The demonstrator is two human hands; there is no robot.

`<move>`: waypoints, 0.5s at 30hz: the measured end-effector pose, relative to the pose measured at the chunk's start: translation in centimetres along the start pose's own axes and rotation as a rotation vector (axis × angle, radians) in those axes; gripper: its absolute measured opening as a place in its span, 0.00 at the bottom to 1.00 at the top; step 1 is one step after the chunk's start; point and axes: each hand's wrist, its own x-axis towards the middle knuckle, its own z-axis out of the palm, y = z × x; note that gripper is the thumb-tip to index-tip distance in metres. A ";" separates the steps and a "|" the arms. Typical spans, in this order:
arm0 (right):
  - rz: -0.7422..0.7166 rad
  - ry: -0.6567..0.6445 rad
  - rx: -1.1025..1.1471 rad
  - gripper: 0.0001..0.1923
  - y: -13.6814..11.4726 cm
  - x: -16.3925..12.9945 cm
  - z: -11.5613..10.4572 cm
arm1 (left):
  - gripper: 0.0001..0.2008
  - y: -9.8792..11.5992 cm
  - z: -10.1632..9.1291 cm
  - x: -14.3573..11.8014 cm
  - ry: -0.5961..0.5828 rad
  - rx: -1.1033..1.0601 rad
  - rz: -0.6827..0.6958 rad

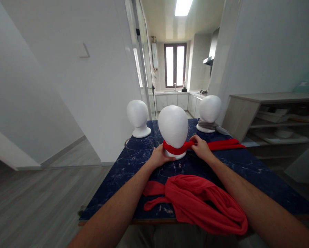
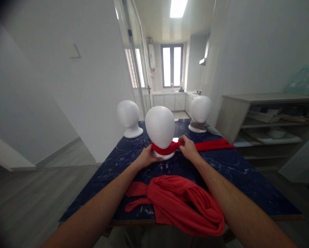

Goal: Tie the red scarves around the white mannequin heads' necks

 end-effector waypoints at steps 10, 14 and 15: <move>0.024 -0.047 -0.024 0.08 0.0 -0.1 0.2 | 0.52 0.0 0.0 0.1 -0.025 0.007 -0.023; 0.033 -0.068 -0.045 0.08 0.0 -0.3 0.4 | 0.53 0.1 -0.1 0.0 -0.022 0.004 -0.022; 0.035 -0.077 -0.047 0.08 0.1 -0.3 0.5 | 0.53 0.1 -0.1 0.0 -0.024 0.002 -0.020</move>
